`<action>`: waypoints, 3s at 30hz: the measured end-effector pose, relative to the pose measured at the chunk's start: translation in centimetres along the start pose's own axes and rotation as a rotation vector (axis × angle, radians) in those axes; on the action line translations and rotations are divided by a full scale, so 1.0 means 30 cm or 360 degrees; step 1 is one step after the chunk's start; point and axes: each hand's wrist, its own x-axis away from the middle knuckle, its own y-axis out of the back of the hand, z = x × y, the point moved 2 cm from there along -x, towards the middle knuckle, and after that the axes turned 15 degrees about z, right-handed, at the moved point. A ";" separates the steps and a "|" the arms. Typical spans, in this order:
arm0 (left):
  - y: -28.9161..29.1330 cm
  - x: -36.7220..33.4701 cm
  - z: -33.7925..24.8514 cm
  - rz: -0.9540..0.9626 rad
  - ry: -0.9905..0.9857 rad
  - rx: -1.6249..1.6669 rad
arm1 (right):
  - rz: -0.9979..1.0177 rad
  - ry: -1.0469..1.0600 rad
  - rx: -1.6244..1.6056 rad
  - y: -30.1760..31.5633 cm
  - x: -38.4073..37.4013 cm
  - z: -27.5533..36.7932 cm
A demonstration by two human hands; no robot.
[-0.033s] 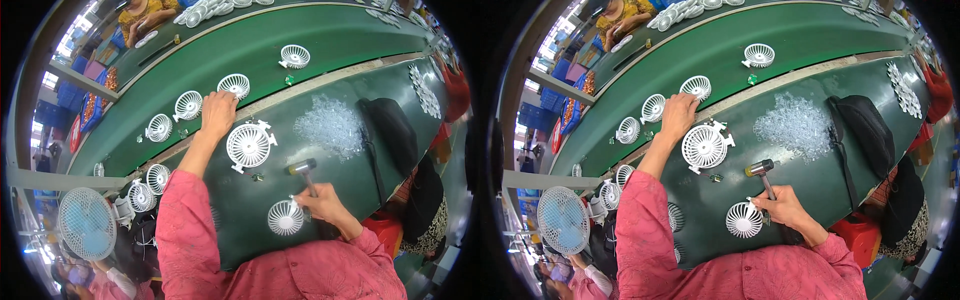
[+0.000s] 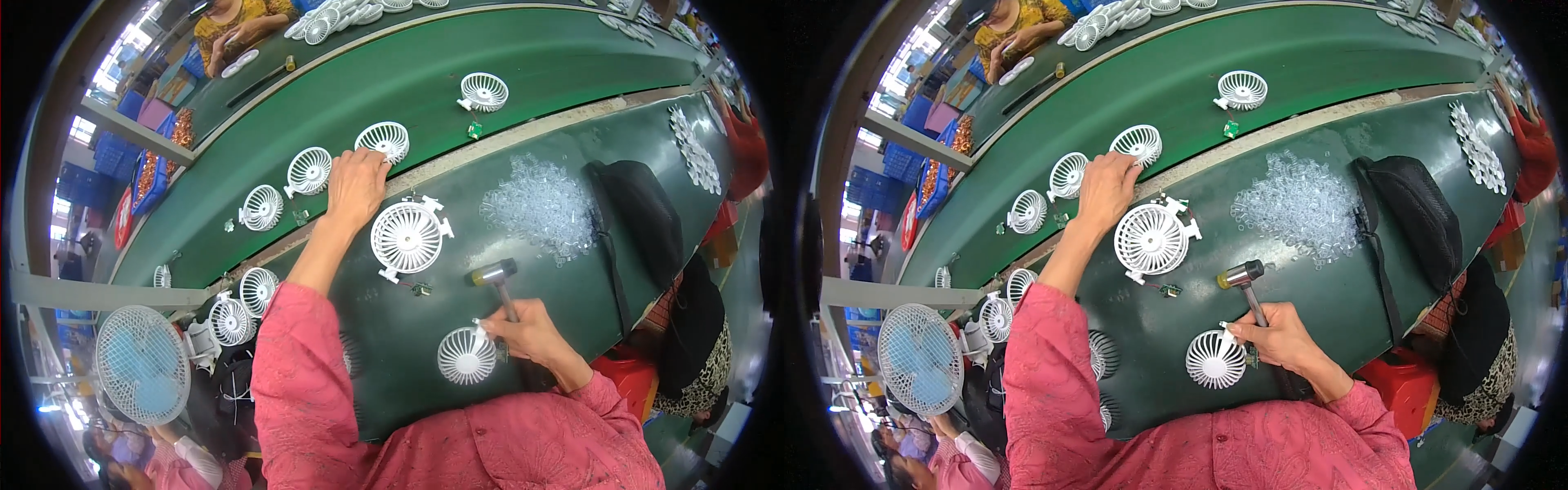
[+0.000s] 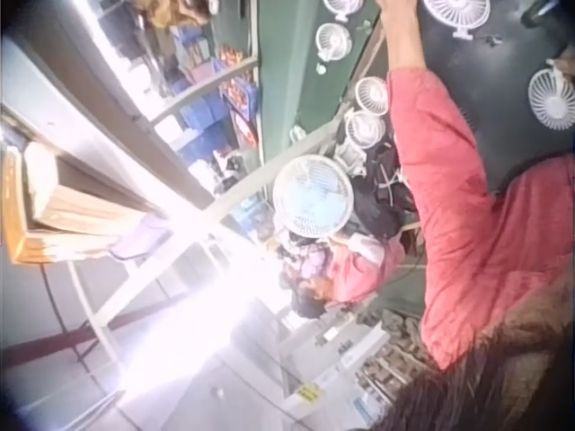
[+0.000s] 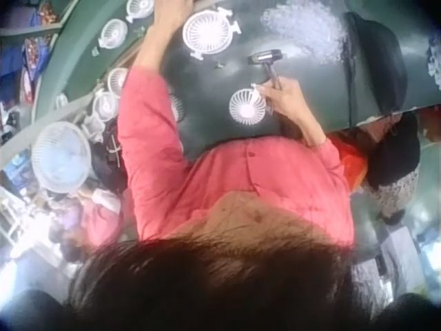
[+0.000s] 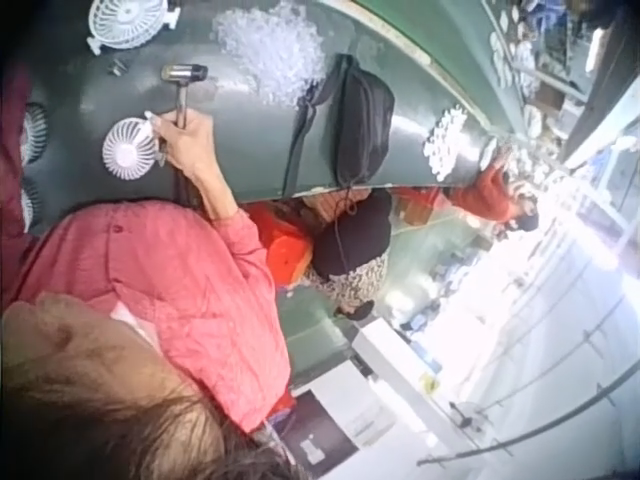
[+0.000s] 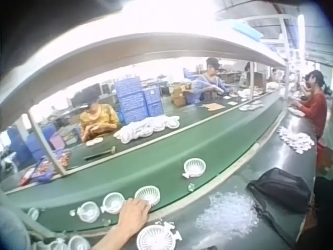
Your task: Assembling plastic components of handheld portable fans using a small hammer on an assembly line.
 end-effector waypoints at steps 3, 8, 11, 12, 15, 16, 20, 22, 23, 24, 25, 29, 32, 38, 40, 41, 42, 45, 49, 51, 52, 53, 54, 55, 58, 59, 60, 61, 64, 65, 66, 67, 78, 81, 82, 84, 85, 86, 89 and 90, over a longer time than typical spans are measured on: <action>0.112 0.085 -0.073 -0.0038 -0.0044 0.0075 | 0.0018 -0.0006 -0.0020 0.005 -0.004 0.000; 0.300 0.330 -0.143 0.0278 0.0122 -0.0118 | 0.0042 -0.0062 0.0005 0.006 0.000 0.020; 0.305 0.459 -0.148 0.0551 0.0108 -0.0207 | 0.0081 -0.0083 0.0026 0.006 -0.005 0.028; 0.308 0.489 -0.160 0.0702 0.0089 -0.0281 | 0.0081 -0.0076 0.0042 0.004 -0.008 0.030; 0.329 0.458 -0.168 0.0855 0.0139 -0.0097 | 0.0074 -0.0086 0.0059 0.017 -0.009 0.032; 0.343 0.431 -0.150 0.0730 0.0172 0.0031 | 0.0095 -0.0109 0.0063 0.018 -0.007 0.030; 0.304 0.254 -0.014 0.0164 0.0163 -0.0213 | 0.0144 -0.0104 0.0015 0.013 -0.006 0.027; 0.245 0.133 0.025 0.0165 -0.0002 -0.0538 | 0.0159 -0.0073 0.0038 0.031 0.001 0.026; 0.203 0.096 0.053 0.0227 0.0040 -0.0648 | 0.0200 -0.0058 0.0062 0.042 -0.007 0.010; 0.159 0.073 0.099 0.0383 0.0064 -0.0690 | 0.0225 -0.0072 0.0103 0.041 -0.009 0.008; 0.119 0.051 0.136 0.0541 0.0089 -0.0733 | 0.0248 -0.0092 0.0144 0.040 -0.015 0.008; 0.106 -0.160 0.057 0.0373 0.0071 -0.0672 | 0.0348 -0.0113 0.0155 0.058 -0.028 0.000; 0.120 -0.374 -0.110 0.0195 -0.0102 -0.0518 | 0.0388 -0.0069 0.0124 0.082 -0.032 -0.022; -0.018 -0.731 -0.368 -0.0107 -0.0321 -0.0425 | 0.0580 0.0227 0.0442 0.101 -0.072 -0.047; -0.092 -0.818 -0.410 -0.0102 -0.0489 -0.0473 | 0.0552 0.0371 0.0418 0.094 -0.088 -0.057; -0.123 -0.851 -0.435 -0.0056 -0.0599 -0.0537 | 0.0517 0.0477 0.0373 0.092 -0.095 -0.057; -0.171 -0.871 -0.464 0.0087 -0.0508 -0.0615 | 0.0525 0.0462 0.0301 0.097 -0.089 -0.054; -0.228 -0.875 -0.587 0.0168 -0.0581 -0.0797 | 0.0511 0.0258 0.0320 0.130 -0.054 -0.014; -0.235 -0.865 -0.610 0.0146 -0.0691 -0.0809 | 0.0471 0.0339 0.0381 0.128 -0.054 -0.020; -0.233 -0.845 -0.628 0.0153 -0.0726 -0.0724 | 0.0460 0.0381 0.0426 0.130 -0.057 -0.034; -0.238 -0.842 -0.631 0.0157 -0.0740 -0.0725 | 0.0451 0.0387 0.0416 0.130 -0.065 -0.043; -0.239 -0.841 -0.631 0.0180 -0.0733 -0.0732 | 0.0487 0.0411 0.0429 0.130 -0.077 -0.049; -0.236 -0.839 -0.633 0.0201 -0.0724 -0.0740 | 0.0522 0.0436 0.0443 0.125 -0.084 -0.051; -0.243 -0.838 -0.652 0.0203 -0.0744 -0.0732 | 0.0493 0.0480 0.0358 0.117 -0.081 -0.060; -0.241 -0.827 -0.714 0.0001 -0.0786 -0.0581 | 0.0420 0.0610 0.0503 0.115 -0.098 -0.076; -0.231 -0.808 -0.733 -0.0012 -0.0814 -0.0593 | 0.0416 0.0589 0.0512 0.115 -0.101 -0.078; -0.204 -0.783 -0.744 -0.0025 -0.0840 -0.0609 | 0.0394 0.0594 0.0495 0.116 -0.108 -0.076; -0.179 -0.759 -0.731 -0.0017 -0.0840 -0.0564 | 0.0416 0.0605 0.0554 0.101 -0.116 -0.075; -0.061 -0.642 -0.757 0.0029 -0.0918 -0.0432 | 0.0484 0.0669 0.0534 0.093 -0.093 -0.063; -0.005 -0.592 -0.761 0.0051 -0.0904 -0.0366 | 0.0461 0.0633 0.0535 0.083 -0.097 -0.068; 0.051 -0.537 -0.782 0.0072 -0.0876 -0.0312 | 0.0455 0.0601 0.0537 0.075 -0.100 -0.071; 0.094 -0.487 -0.791 0.0064 -0.0927 -0.0275 | 0.0461 0.0662 0.0481 0.091 -0.088 -0.069; 0.440 0.147 -0.570 0.0360 -0.0299 -0.0241 | 0.0298 0.0208 -0.0365 0.305 0.280 0.050; 0.457 0.305 -0.501 0.0405 -0.0172 -0.0365 | -0.0274 0.0808 -0.0323 0.481 0.417 0.042; 0.448 0.329 -0.513 0.0415 -0.0115 -0.0350 | -0.0475 0.0990 -0.0377 0.560 0.455 0.022; 0.406 0.350 -0.506 0.0363 -0.0137 -0.0291 | -0.0654 0.1207 -0.0456 0.675 0.593 0.036; 0.375 0.358 -0.496 0.0371 -0.0204 -0.0258 | -0.0944 0.1258 -0.0485 0.726 0.646 0.015; 0.345 0.362 -0.489 0.0376 -0.0264 -0.0230 | -0.0990 0.1398 -0.0455 0.801 0.701 -0.033; 0.293 0.383 -0.452 0.0325 -0.0301 -0.0187 | -0.1102 0.1491 -0.0440 0.958 0.754 -0.101; 0.282 0.393 -0.434 0.0345 -0.0269 -0.0152 | -0.1201 0.1505 -0.0463 0.998 0.746 -0.110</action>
